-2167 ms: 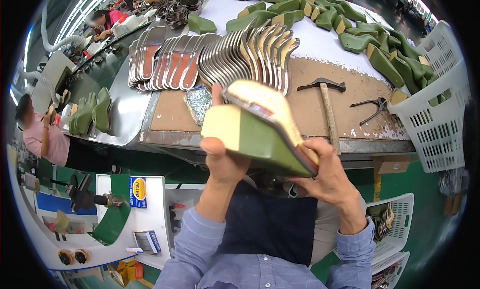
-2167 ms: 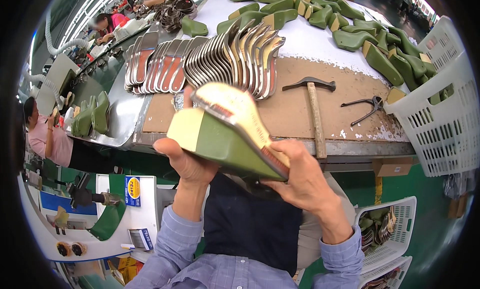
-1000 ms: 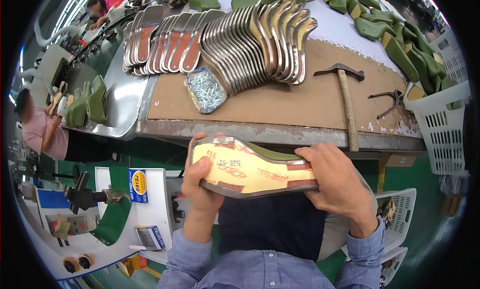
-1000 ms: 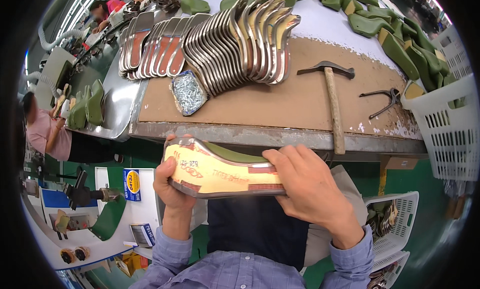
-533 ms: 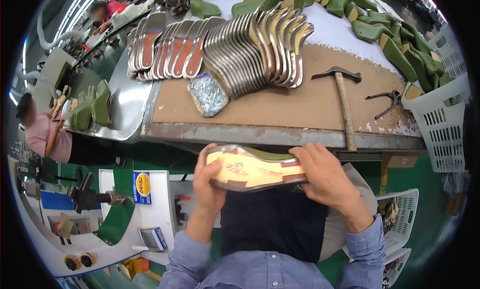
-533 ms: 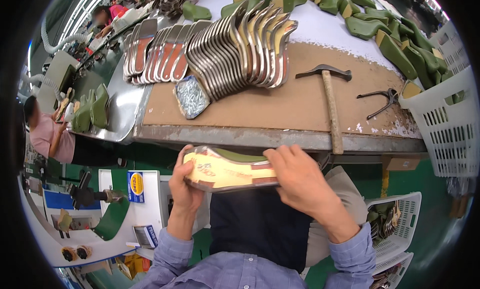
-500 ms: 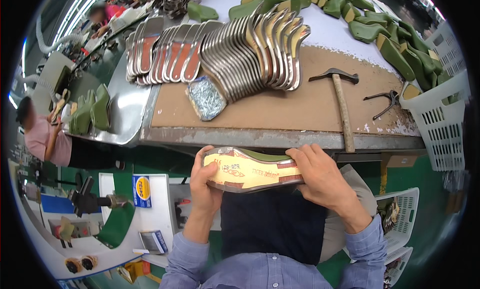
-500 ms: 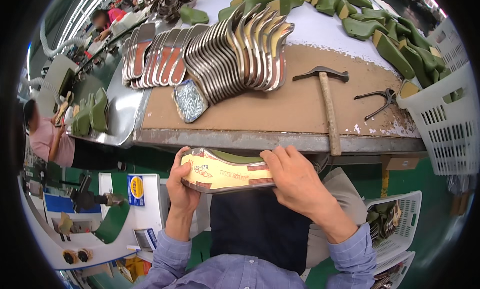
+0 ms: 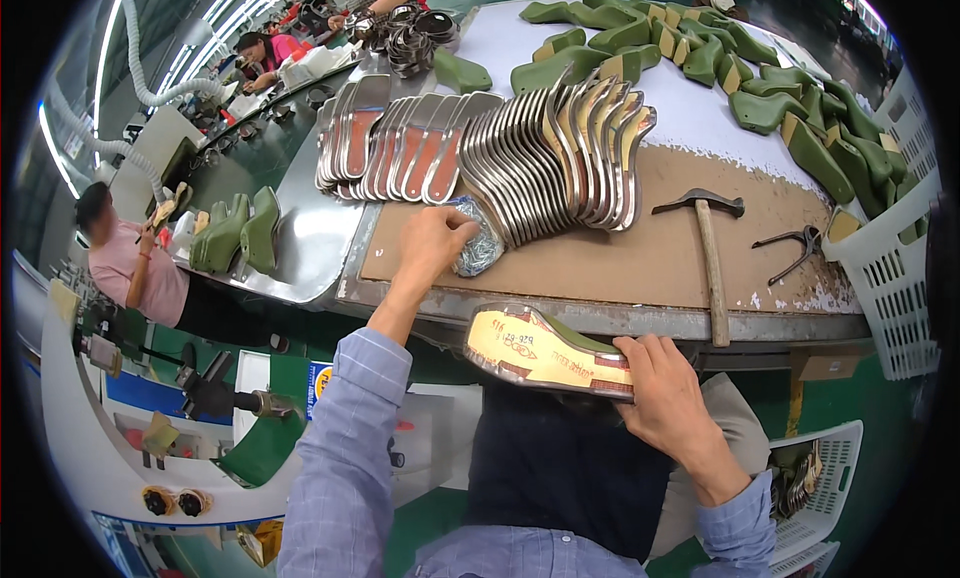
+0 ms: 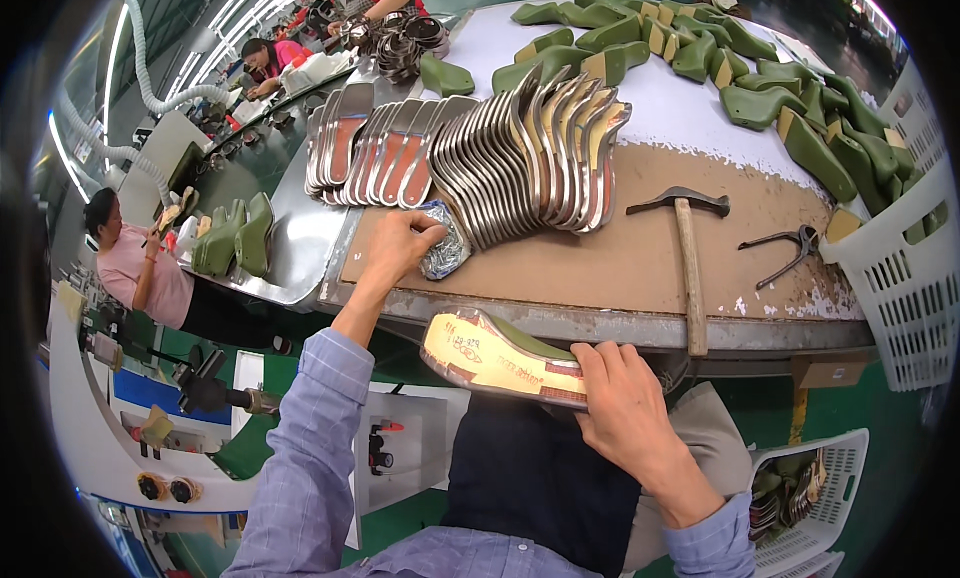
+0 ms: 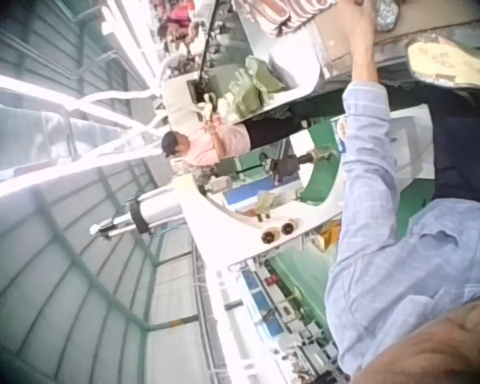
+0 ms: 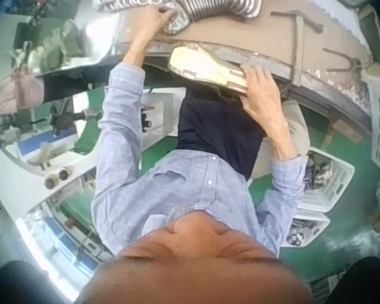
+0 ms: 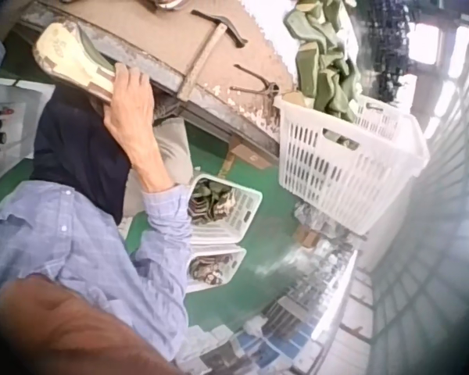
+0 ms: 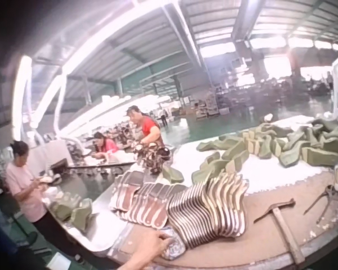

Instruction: The person assembles green slipper uppers with metal insoles in a factory setting. They repeatedly pick up a slipper upper, insert a metal insole, and use a hammer to drive nails into the sole to secure the components. The finished slippers are placed in a pile on the table.

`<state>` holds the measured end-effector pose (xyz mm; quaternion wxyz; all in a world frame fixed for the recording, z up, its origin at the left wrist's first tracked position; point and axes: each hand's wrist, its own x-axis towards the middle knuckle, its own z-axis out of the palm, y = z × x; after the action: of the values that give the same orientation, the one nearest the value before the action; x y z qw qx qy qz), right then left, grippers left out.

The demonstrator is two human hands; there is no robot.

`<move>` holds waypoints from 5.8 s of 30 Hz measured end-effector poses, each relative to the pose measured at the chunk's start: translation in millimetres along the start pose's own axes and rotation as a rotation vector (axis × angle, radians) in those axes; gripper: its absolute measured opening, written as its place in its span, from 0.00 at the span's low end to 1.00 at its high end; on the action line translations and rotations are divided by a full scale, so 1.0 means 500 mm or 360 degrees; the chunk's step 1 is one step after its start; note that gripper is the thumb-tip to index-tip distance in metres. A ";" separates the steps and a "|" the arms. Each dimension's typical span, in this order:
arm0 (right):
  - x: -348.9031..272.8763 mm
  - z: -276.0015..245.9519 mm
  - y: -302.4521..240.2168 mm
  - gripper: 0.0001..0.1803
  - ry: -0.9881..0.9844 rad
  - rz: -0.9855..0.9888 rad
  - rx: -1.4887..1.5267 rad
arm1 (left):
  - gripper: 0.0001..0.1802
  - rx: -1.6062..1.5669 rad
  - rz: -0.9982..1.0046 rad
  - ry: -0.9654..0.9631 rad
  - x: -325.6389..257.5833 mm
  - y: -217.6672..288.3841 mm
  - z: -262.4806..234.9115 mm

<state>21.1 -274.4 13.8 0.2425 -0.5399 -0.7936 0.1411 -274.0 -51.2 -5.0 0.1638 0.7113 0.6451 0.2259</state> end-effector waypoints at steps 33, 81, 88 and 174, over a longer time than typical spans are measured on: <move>-0.232 -0.130 0.060 0.28 0.0684 0.0830 0.0908 | 0.05 -0.0354 0.0886 -0.0784 -0.284 0.335 0.043; -0.306 -0.204 -0.050 0.27 0.0499 0.0533 0.0558 | 0.31 0.0362 0.1453 -0.0791 -0.287 0.301 0.000; -0.345 -0.206 -0.046 0.30 0.0883 0.0486 0.0694 | 0.31 0.0373 0.1471 -0.0771 -0.290 0.299 0.000; 0.012 -0.121 0.355 0.25 0.0852 0.0727 -0.0699 | 0.33 0.1065 -0.0091 0.0767 0.370 -0.324 -0.156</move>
<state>191.9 -204.0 -20.1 0.2817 -0.7587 -0.5736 -0.1268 -440.1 146.3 -4.0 -0.2262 0.6338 0.7223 0.1591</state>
